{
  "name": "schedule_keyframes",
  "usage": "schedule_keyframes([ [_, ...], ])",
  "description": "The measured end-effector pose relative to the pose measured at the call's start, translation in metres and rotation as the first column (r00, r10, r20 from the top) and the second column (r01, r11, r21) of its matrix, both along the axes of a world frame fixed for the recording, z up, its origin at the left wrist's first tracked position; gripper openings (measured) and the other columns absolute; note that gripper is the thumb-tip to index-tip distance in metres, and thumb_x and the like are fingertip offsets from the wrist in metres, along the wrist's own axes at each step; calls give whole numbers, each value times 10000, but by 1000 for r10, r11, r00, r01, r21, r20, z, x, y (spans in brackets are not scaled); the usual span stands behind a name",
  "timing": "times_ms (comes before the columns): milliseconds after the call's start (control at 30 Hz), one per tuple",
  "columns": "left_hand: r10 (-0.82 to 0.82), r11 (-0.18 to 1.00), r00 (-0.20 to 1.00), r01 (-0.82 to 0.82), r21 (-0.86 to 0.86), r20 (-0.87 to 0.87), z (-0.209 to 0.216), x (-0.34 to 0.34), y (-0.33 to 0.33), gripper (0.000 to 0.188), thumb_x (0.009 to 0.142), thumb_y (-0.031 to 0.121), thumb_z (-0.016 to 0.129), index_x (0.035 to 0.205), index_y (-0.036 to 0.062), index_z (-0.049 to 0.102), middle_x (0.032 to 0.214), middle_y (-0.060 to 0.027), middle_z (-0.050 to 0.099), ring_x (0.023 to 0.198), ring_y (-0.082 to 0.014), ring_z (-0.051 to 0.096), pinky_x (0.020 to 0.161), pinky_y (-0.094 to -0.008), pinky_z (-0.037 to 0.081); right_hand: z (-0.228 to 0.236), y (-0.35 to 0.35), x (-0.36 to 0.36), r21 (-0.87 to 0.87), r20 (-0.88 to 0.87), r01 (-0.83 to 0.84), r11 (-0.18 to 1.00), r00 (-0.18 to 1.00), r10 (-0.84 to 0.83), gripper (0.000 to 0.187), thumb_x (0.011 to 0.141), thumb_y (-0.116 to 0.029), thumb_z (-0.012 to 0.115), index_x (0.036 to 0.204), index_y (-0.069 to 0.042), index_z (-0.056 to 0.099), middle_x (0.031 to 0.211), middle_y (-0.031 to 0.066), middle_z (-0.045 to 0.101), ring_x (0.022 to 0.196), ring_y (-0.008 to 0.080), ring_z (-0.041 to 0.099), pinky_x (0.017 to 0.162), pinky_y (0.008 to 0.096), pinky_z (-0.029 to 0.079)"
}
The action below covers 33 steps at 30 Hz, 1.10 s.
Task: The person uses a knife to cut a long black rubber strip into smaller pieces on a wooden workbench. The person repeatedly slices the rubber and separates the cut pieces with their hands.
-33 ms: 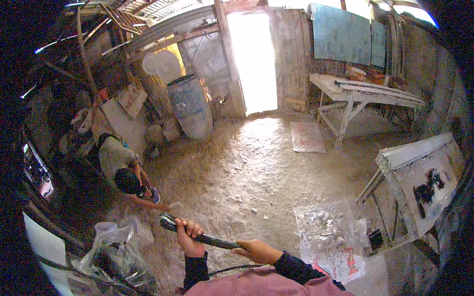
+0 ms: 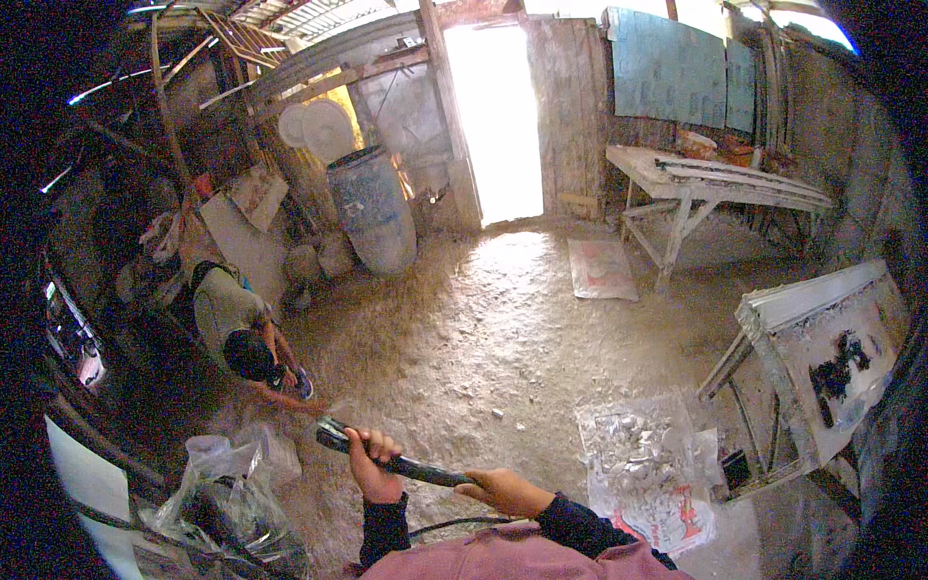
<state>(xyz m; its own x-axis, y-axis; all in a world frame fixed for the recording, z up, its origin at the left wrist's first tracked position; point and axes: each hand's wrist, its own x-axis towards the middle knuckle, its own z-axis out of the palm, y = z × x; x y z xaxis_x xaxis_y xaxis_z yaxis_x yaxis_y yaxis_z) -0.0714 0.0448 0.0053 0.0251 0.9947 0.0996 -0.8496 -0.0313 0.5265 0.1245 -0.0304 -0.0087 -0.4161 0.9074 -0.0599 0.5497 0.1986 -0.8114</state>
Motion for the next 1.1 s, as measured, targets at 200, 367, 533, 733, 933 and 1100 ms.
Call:
schedule_keyframes([
  [200,-243,884,355,465,-54,-903,-49,-3,16,542,841,512,441,1099,41,512,968,-111,574,887,-177,555,770,-325,451,-4,5,11,-102,-91,298,949,947,-307,402,877,-399,437,931,-19,558,687,168,545,650,267,544,586,367,409],
  [367,-424,563,-176,717,-411,-888,-27,19,-6,374,845,411,494,951,63,578,840,-89,600,711,-159,580,575,-299,465,0,15,30,-161,26,367,916,930,-367,412,876,-410,423,870,-23,563,673,170,543,634,282,549,571,366,407],
  [533,452,571,197,685,452,-870,-9,63,-28,410,720,227,647,1103,144,528,1012,-104,542,954,-220,530,790,-355,409,-9,7,35,18,122,209,978,970,-210,380,858,-408,443,893,-55,580,792,205,591,739,368,576,629,421,450],
  [733,653,635,-132,631,445,-746,-32,89,-52,560,727,75,520,1250,230,396,1171,-13,458,1150,-202,383,957,-588,53,-26,5,42,187,161,33,982,985,-64,334,809,-318,513,1011,-54,547,855,189,602,775,366,578,675,421,463],
  [933,715,672,-275,525,522,-643,-41,92,-49,482,761,106,506,1226,214,441,1050,10,515,1069,-169,443,959,-605,43,-15,8,44,-42,132,206,978,971,-199,324,797,-292,534,973,-22,568,835,196,601,796,350,581,692,399,464],
  [1100,585,699,-98,564,440,-805,-42,83,-39,382,777,164,516,1158,144,481,903,-65,578,893,-229,542,911,-472,276,13,5,45,-394,44,142,908,990,-136,387,827,-366,530,965,-6,561,654,121,601,571,213,613,520,331,478],
])
